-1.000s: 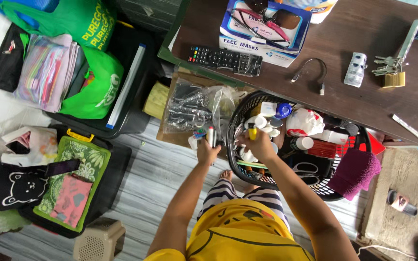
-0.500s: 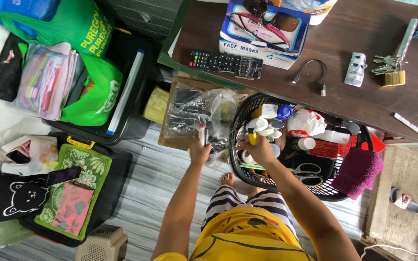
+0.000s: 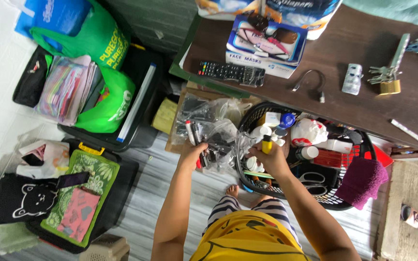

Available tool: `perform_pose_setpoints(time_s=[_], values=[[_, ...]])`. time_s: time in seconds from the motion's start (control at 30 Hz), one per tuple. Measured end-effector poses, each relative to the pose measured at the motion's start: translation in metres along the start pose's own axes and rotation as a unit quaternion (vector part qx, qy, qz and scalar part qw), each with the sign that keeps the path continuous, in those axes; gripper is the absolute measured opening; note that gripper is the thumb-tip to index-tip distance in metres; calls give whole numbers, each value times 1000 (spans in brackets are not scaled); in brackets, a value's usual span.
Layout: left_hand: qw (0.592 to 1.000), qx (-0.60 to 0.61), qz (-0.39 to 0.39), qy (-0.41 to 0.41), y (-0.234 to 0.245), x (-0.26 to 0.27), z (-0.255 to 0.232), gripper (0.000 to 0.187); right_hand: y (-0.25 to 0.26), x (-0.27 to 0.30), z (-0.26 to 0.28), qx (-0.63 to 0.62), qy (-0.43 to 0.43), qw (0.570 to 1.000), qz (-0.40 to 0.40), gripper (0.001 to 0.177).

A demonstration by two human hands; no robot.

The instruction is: The person organizes several markers, medicine bottles, and small containers on a desk and in a bin before packing away pouches and pieces of clothing into a green bag.

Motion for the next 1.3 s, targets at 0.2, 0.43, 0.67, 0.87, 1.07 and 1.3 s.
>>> perform_pose_setpoints(time_s=[0.2, 0.43, 0.67, 0.87, 1.07, 1.3], values=[[945, 166, 46, 277, -12, -33, 116, 22, 42, 12, 27, 52, 72, 995, -40, 19], [917, 146, 46, 369, -41, -22, 175, 15, 4, -21, -51, 289, 86, 953, 4, 36], [987, 63, 54, 139, -49, -15, 133, 19, -39, -50, -62, 304, 150, 940, 38, 34], [951, -197, -4, -238, -65, 46, -1, 62, -49, -70, -73, 268, 129, 955, 4, 35], [916, -314, -15, -248, -71, 39, 6, 74, -58, -82, -117, 227, 3, 974, -7, 30], [865, -357, -115, -334, -36, 27, 10, 67, -83, -84, -135, 280, 129, 951, 18, 28]])
Point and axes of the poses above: each hand's wrist, its own x-axis away from the middle knuckle, its own y-axis out of the back of the hand, z = x × y, the point moved 9 cm from there along -x, towards the middle knuckle, and after that the axes turned 13 degrees about -z, right-handed, at the moved point
